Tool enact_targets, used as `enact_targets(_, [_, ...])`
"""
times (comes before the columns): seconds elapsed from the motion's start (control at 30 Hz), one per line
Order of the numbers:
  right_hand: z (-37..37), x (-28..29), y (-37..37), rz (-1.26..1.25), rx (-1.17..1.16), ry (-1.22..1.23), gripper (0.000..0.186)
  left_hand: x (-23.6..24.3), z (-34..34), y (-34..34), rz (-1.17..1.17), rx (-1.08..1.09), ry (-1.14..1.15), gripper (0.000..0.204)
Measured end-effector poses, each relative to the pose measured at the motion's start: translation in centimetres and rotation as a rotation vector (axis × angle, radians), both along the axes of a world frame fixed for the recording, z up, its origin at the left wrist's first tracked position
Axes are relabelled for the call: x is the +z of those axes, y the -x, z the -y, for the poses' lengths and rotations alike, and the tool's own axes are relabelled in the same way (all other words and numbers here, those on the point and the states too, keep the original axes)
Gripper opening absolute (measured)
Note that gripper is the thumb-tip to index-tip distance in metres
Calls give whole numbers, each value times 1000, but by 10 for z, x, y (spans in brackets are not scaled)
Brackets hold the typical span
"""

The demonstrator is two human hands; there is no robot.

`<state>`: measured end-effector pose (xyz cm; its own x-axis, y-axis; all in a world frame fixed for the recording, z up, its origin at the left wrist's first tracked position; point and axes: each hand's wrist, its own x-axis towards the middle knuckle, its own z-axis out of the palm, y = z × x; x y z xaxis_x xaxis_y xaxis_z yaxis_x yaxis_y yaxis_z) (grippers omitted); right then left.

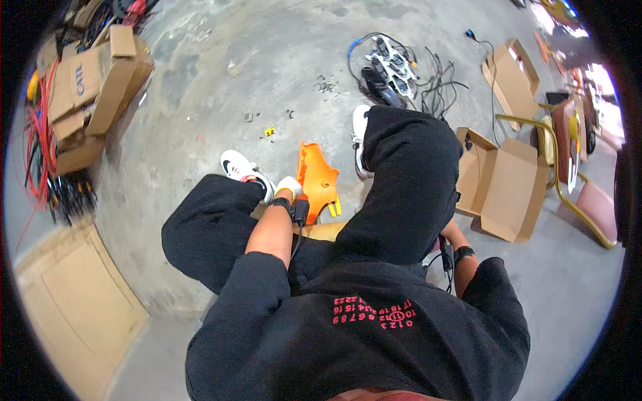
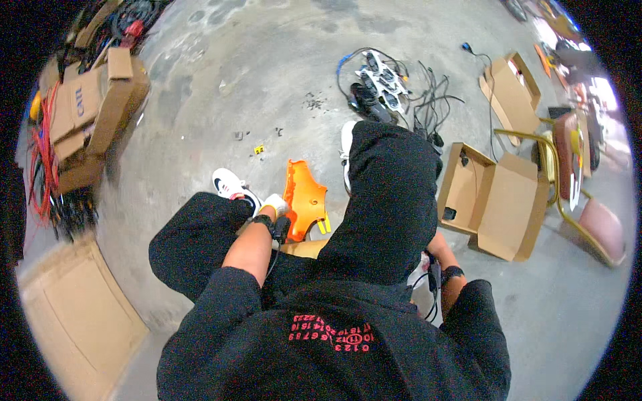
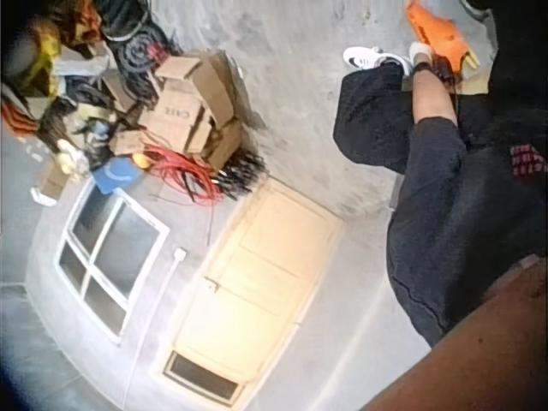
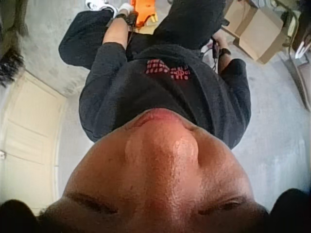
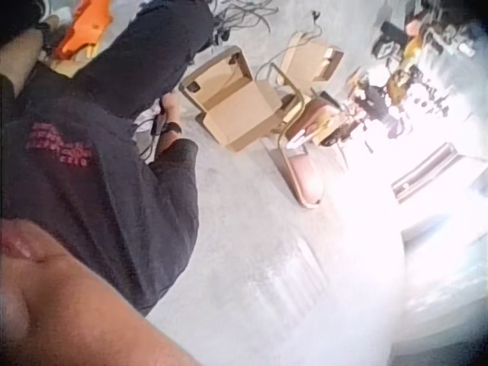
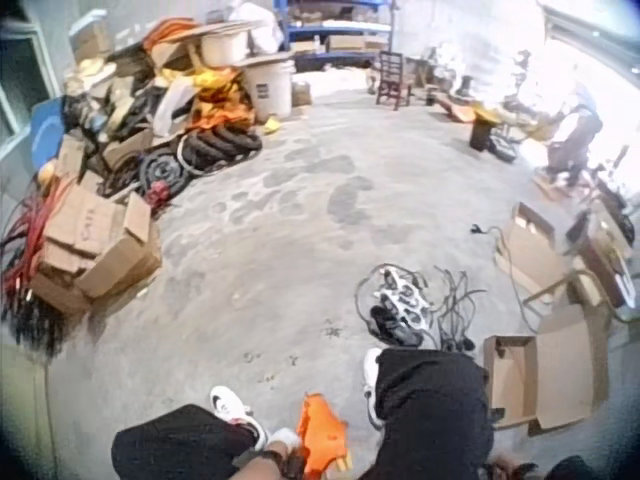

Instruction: Assembling or repairing a motorcycle handlebar control switch housing using a screwdriver.

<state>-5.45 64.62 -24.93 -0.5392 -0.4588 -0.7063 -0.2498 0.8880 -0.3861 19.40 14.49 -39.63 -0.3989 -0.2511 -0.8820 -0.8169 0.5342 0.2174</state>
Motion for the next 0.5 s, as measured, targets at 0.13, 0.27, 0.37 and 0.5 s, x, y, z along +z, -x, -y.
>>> enact_targets(0.13, [-7, -21, 2, -11, 31, -23, 33, 5, 0, -6, 16, 170, -77, 33])
enact_targets(0.27, [-14, -45, -2, 75, -234, -16, 20, 3, 0, -13, -129, 212, 70, 38])
enact_targets(0.37, [-11, -61, -4, 107, -299, 51, 16, 4, 5, -12, -113, 82, 99, 39])
enact_targets(0.5, [1, -63, 6, 56, -176, 94, 18, 27, 8, -6, -50, 208, -106, 43])
